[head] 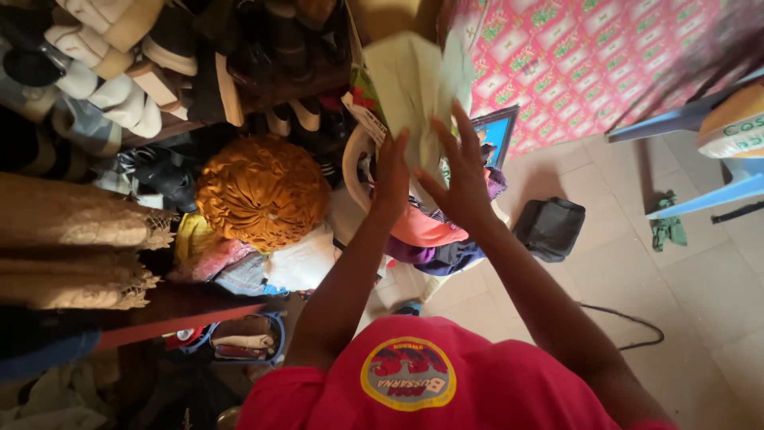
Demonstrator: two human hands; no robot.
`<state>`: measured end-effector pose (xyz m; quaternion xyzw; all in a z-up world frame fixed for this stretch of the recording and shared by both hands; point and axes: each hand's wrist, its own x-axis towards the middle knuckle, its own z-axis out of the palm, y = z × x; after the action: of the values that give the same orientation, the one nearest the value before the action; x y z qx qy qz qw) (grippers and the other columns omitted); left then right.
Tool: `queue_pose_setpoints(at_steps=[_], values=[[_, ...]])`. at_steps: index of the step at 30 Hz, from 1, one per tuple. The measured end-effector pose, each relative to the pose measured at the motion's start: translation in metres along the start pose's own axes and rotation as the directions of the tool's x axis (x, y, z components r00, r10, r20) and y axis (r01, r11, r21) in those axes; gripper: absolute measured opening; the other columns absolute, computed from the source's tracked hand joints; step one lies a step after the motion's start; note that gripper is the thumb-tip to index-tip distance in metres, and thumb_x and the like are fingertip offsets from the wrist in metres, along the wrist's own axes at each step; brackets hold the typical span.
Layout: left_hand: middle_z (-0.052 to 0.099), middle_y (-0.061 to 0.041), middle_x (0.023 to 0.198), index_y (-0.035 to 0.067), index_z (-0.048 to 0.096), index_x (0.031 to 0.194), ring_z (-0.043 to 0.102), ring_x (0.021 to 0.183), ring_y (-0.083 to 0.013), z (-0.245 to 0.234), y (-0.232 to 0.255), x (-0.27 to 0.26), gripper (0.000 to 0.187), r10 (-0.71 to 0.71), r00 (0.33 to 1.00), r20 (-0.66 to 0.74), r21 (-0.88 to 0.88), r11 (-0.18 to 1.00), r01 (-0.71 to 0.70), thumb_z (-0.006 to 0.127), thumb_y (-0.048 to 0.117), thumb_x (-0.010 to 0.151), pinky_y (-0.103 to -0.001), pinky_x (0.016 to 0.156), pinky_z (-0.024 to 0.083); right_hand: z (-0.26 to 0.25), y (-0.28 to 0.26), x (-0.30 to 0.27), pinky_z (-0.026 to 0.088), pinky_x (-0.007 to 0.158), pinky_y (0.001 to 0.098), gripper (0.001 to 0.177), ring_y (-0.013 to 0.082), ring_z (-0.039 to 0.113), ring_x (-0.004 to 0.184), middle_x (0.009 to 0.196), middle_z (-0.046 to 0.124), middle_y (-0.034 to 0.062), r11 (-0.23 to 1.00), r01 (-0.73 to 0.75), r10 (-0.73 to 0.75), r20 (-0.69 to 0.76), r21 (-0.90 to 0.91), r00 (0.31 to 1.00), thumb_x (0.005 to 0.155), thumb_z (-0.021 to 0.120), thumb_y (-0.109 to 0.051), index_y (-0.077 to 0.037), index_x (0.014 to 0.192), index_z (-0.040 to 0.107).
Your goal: The person is sorting and moving various household items like bags, a metal pot, and a head wrap within a room.
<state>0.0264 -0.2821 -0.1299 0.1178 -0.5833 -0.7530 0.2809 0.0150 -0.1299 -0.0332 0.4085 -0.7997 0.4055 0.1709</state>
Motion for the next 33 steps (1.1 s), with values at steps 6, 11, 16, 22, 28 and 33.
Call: queue_pose_setpoints(at_steps=[6, 11, 16, 22, 28, 33], values=[[0.058, -0.028, 0.134, -0.005, 0.051, 0.14, 0.052, 0.126, -0.0431, -0.033, -0.002, 0.042, 0.07, 0.209, 0.977, 0.028, 0.871, 0.474, -0.127, 0.072, 0.044, 0.094, -0.047, 0.11, 0.039, 0.069, 0.05, 0.046, 0.032, 0.134, 0.0494, 0.081, 0.0405, 0.024, 0.164, 0.177, 0.019, 0.0191, 0.999, -0.026, 0.025, 0.026, 0.023, 0.999, 0.093, 0.078, -0.015, -0.02, 0.165, 0.039], [0.055, -0.028, 0.137, -0.004, 0.05, 0.141, 0.051, 0.128, -0.0461, -0.069, 0.0, 0.009, 0.066, 0.333, 0.943, 0.018, 0.805, 0.555, -0.211, 0.075, 0.032, 0.092, -0.051, 0.11, 0.04, 0.1, 0.084, 0.035, 0.026, 0.123, 0.0553, 0.092, 0.0492, 0.019, 0.155, 0.169, 0.021, 0.0236, 0.987, -0.086, 0.114, 0.226, -0.133, 0.967, 0.087, 0.084, -0.023, -0.012, 0.162, 0.032], [0.054, -0.022, 0.141, -0.001, 0.05, 0.144, 0.057, 0.129, -0.0385, -0.08, -0.002, -0.006, 0.058, 0.259, 0.966, -0.015, 0.609, 0.768, -0.196, 0.071, 0.025, 0.096, -0.044, 0.106, 0.048, 0.081, 0.081, 0.022, 0.025, 0.125, 0.0548, 0.099, 0.0486, 0.02, 0.155, 0.167, 0.02, 0.0291, 0.99, -0.116, 0.129, 0.173, -0.083, 0.976, 0.086, 0.086, -0.026, -0.013, 0.164, 0.026], [0.059, -0.017, 0.125, 0.001, 0.056, 0.134, 0.062, 0.114, -0.0288, -0.063, -0.011, -0.004, 0.051, 0.26, 0.962, -0.078, 0.615, 0.772, -0.159, 0.074, 0.024, 0.093, -0.039, 0.091, 0.055, 0.057, 0.086, -0.012, 0.028, 0.126, 0.0532, 0.102, 0.0464, 0.023, 0.157, 0.171, 0.02, 0.0284, 0.97, -0.243, 0.241, 0.136, -0.002, 0.961, 0.089, 0.086, -0.026, -0.015, 0.167, 0.022], [0.065, -0.014, 0.111, -0.001, 0.052, 0.126, 0.066, 0.096, -0.0267, -0.031, -0.039, 0.006, 0.066, 0.131, 0.966, -0.223, 0.557, 0.83, 0.016, 0.087, 0.03, 0.079, -0.038, 0.086, 0.054, 0.067, 0.131, -0.062, 0.029, 0.124, 0.0517, 0.114, 0.0472, 0.024, 0.154, 0.166, 0.022, 0.0299, 0.919, -0.395, 0.385, 0.217, 0.006, 0.897, 0.079, 0.091, -0.027, -0.009, 0.164, 0.017], [0.071, -0.012, 0.106, 0.001, 0.055, 0.121, 0.07, 0.097, -0.0256, -0.032, -0.062, 0.017, 0.062, 0.076, 0.961, -0.266, 0.573, 0.814, 0.094, 0.089, 0.032, 0.079, -0.037, 0.088, 0.054, 0.083, 0.167, -0.073, 0.033, 0.118, 0.0524, 0.126, 0.0473, 0.035, 0.148, 0.164, 0.028, 0.0284, 0.871, -0.482, 0.492, 0.159, -0.097, 0.856, 0.072, 0.094, -0.025, 0.002, 0.162, 0.009]])
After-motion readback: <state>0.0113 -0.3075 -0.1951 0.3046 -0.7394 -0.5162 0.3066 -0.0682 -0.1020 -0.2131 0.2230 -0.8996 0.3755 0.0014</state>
